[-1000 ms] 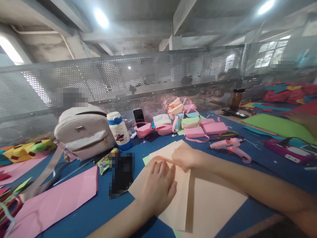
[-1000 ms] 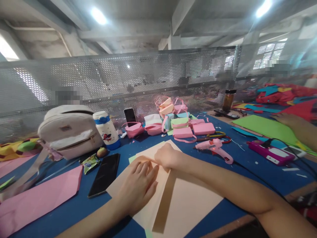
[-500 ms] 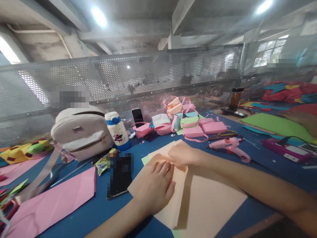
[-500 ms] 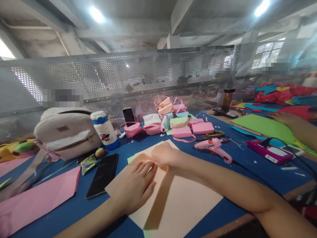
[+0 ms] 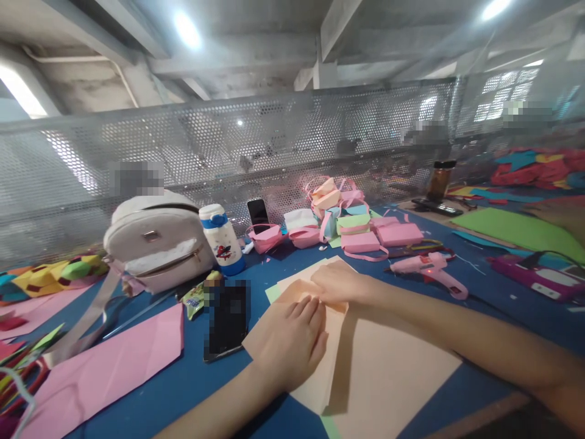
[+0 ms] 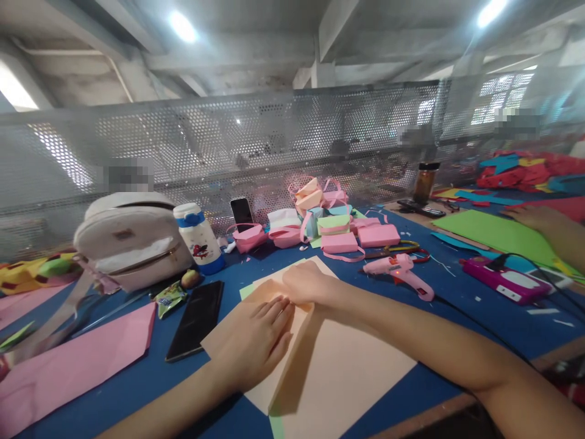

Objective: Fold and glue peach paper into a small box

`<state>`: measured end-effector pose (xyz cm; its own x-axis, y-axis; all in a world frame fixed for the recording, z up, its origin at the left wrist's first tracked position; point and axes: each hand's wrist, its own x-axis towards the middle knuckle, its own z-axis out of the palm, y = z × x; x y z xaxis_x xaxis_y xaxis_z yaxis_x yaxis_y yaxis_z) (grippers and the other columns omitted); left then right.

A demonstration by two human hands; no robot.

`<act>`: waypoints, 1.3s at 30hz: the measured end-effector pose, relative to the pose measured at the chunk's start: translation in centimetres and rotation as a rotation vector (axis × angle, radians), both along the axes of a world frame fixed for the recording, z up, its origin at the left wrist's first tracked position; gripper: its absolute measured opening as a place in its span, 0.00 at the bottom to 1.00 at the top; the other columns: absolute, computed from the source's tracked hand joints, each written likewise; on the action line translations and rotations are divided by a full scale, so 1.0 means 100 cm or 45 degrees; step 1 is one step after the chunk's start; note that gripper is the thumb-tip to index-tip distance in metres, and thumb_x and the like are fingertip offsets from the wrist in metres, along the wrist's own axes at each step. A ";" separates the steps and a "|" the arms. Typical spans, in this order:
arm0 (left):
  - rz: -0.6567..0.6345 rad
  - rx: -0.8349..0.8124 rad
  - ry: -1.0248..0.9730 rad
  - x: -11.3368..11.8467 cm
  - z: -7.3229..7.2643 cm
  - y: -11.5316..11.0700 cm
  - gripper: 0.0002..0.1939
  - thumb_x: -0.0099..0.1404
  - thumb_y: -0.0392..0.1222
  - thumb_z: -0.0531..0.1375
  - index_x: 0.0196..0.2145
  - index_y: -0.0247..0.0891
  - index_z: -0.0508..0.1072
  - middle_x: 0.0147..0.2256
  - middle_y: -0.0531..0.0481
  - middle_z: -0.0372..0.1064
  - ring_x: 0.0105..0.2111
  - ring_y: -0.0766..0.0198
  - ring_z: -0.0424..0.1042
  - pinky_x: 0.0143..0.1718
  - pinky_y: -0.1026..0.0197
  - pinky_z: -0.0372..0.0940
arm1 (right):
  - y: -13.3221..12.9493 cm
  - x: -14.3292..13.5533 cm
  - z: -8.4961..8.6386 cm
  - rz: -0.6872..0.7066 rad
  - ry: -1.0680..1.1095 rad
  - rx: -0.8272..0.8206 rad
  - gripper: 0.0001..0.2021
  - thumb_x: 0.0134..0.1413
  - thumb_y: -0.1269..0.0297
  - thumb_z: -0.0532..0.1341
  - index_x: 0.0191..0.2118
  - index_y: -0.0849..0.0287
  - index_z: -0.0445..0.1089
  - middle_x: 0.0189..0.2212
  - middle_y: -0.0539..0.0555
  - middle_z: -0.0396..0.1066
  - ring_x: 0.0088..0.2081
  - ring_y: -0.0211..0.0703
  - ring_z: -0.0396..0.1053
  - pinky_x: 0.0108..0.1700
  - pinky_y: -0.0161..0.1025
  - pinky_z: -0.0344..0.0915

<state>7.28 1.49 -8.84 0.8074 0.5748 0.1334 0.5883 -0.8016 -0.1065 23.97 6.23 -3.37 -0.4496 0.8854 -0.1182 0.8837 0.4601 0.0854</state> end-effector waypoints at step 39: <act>-0.002 -0.090 -0.070 -0.008 -0.001 0.010 0.21 0.74 0.41 0.48 0.61 0.34 0.63 0.60 0.34 0.65 0.62 0.44 0.63 0.59 0.41 0.62 | 0.010 0.001 -0.013 0.014 0.157 0.019 0.14 0.64 0.60 0.57 0.36 0.61 0.79 0.34 0.62 0.80 0.36 0.55 0.78 0.32 0.37 0.62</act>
<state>6.53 2.51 -8.96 0.8008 0.5830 0.1370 0.5904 -0.8069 -0.0173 24.04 7.26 -4.71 -0.4698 0.8815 -0.0485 0.8828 0.4695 -0.0167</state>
